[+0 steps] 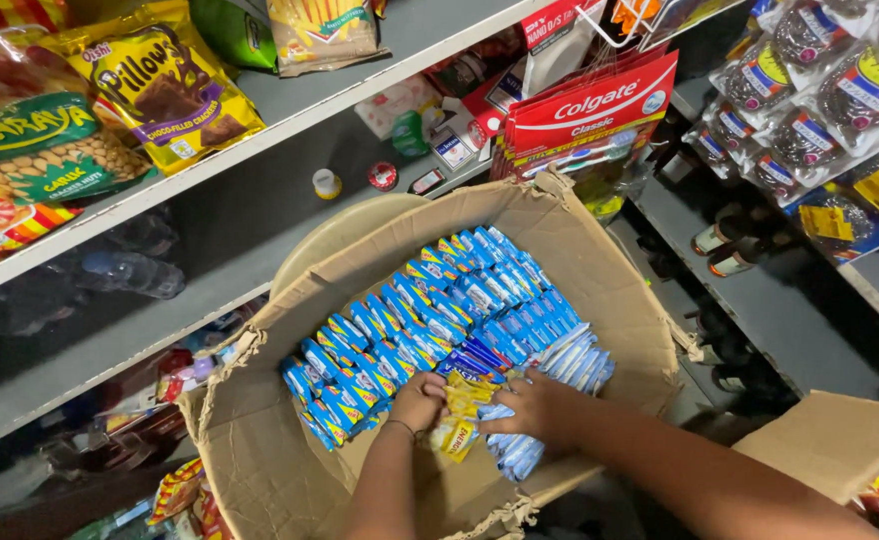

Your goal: The recorder is sorting various packets of snacks and instant drinks from a larger cardboard box into smaller boxes and onto shelves in a grocery store setting.

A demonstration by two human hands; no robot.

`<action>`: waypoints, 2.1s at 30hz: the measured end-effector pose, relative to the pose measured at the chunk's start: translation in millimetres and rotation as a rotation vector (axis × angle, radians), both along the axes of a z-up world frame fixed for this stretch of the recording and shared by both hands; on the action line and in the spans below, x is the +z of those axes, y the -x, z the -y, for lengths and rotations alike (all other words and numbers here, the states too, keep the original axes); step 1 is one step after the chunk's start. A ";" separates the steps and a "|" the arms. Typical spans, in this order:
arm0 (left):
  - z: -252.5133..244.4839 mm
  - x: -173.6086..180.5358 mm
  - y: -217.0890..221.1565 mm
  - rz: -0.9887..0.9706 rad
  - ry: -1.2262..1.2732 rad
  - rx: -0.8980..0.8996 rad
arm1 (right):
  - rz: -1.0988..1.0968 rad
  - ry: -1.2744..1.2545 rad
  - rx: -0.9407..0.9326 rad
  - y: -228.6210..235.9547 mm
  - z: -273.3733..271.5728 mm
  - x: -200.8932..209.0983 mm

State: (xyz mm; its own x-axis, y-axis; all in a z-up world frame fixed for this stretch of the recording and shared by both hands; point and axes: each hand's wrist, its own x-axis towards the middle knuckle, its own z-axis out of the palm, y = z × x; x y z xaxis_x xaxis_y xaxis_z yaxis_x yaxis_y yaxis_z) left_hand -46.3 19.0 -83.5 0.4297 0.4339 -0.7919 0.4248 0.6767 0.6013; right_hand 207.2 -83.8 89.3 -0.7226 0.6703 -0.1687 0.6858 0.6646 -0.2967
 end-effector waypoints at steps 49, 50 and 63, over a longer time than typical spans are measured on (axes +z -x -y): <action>-0.4 -13.2 -20.3 -0.599 -0.139 -0.162 | -0.100 0.706 -0.550 6.8 -9.2 -114.1; -0.9 -40.4 -15.8 -0.596 -0.148 -0.167 | -0.102 0.699 -0.557 7.6 -10.3 -106.0; -20.5 -15.0 -0.3 -0.379 -0.083 -0.147 | -0.332 0.841 -0.724 -16.1 6.6 -42.0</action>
State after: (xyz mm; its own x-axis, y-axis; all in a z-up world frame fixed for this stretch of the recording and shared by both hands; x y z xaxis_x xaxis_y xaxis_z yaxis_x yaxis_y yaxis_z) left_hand -46.0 39.4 -98.4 0.1770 0.4585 -0.8709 0.7150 0.5482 0.4339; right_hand 223.3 -90.4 47.3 -0.3075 0.7118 -0.6314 0.6304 -0.3447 -0.6956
